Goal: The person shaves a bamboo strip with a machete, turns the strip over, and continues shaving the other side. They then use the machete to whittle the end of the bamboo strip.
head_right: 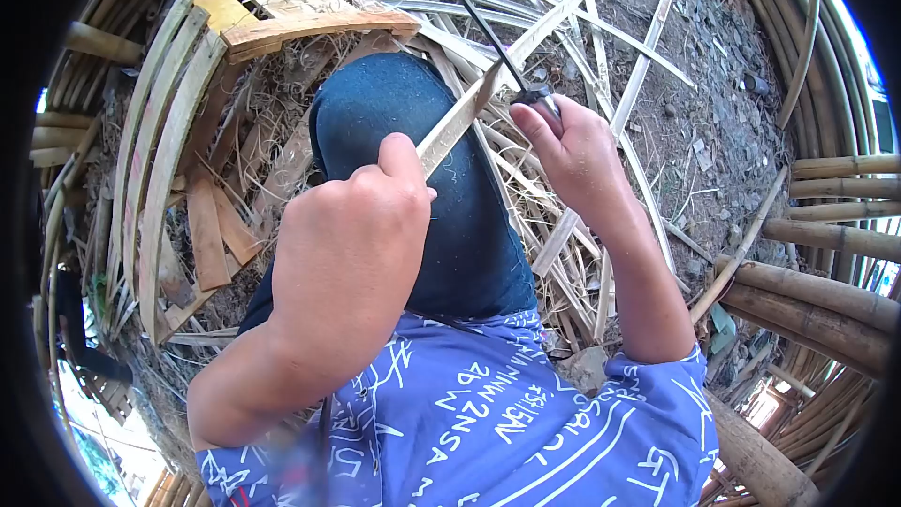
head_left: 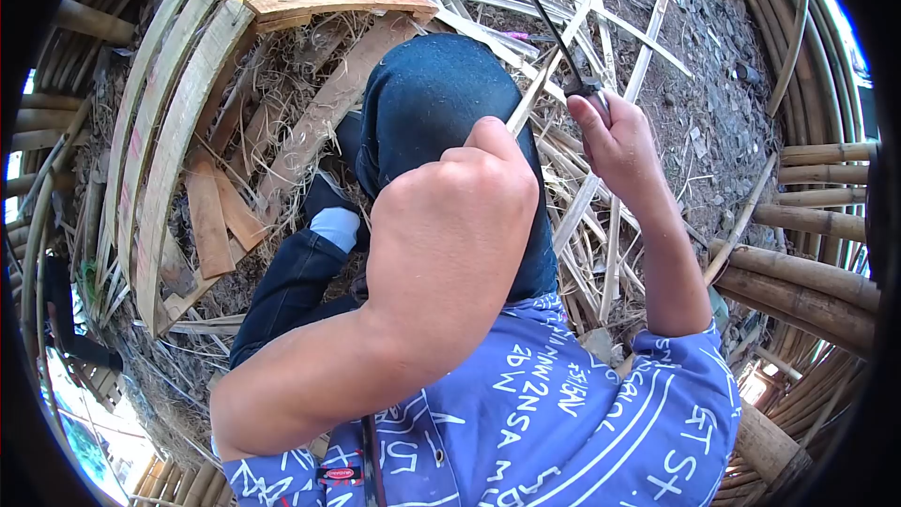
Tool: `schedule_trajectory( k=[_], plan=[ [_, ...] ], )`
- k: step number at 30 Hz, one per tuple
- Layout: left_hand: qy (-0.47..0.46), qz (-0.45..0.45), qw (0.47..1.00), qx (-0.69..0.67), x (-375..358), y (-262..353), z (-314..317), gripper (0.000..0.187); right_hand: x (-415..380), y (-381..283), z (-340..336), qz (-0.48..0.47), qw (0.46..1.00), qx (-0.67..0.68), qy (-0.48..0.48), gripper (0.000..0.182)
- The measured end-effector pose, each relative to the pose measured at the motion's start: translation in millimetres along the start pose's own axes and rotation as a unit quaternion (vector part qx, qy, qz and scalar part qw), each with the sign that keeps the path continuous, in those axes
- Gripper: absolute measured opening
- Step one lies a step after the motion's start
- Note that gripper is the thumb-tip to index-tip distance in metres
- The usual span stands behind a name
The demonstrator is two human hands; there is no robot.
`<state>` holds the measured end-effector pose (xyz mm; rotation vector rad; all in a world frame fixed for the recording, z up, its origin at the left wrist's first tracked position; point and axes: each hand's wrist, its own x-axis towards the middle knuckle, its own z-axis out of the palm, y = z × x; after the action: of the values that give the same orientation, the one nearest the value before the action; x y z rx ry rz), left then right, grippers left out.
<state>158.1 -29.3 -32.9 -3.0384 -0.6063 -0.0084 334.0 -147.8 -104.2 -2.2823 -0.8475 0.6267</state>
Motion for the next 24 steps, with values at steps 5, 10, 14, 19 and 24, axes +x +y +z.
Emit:
schedule_trajectory(
  k=[5, 10, 14, 19, 24],
  plan=[
    [-0.070, -0.019, 0.997, -0.017, -3, 0, -6, 0.026, 27, 34, -5, 0.011, 0.999, -0.029, 0.017, 0.051],
    [-0.081, -0.016, 0.996, -0.031, -1, -1, -6, 0.028, 40, 48, -3, 0.013, 0.998, -0.042, 0.039, 0.053],
    [-0.088, -0.013, 0.996, -0.029, -6, -1, -7, 0.028, 66, 85, -9, 0.021, 0.997, -0.043, 0.065, 0.051],
    [-0.092, -0.015, 0.994, -0.064, -4, -3, -4, 0.027, 52, 80, -11, 0.127, 0.978, 0.145, 0.077, 0.045],
    [-0.088, -0.010, 0.993, -0.079, 3, 0, 4, 0.026, -4, 22, -15, 0.096, 0.957, 0.271, 0.043, 0.041]
  ],
)
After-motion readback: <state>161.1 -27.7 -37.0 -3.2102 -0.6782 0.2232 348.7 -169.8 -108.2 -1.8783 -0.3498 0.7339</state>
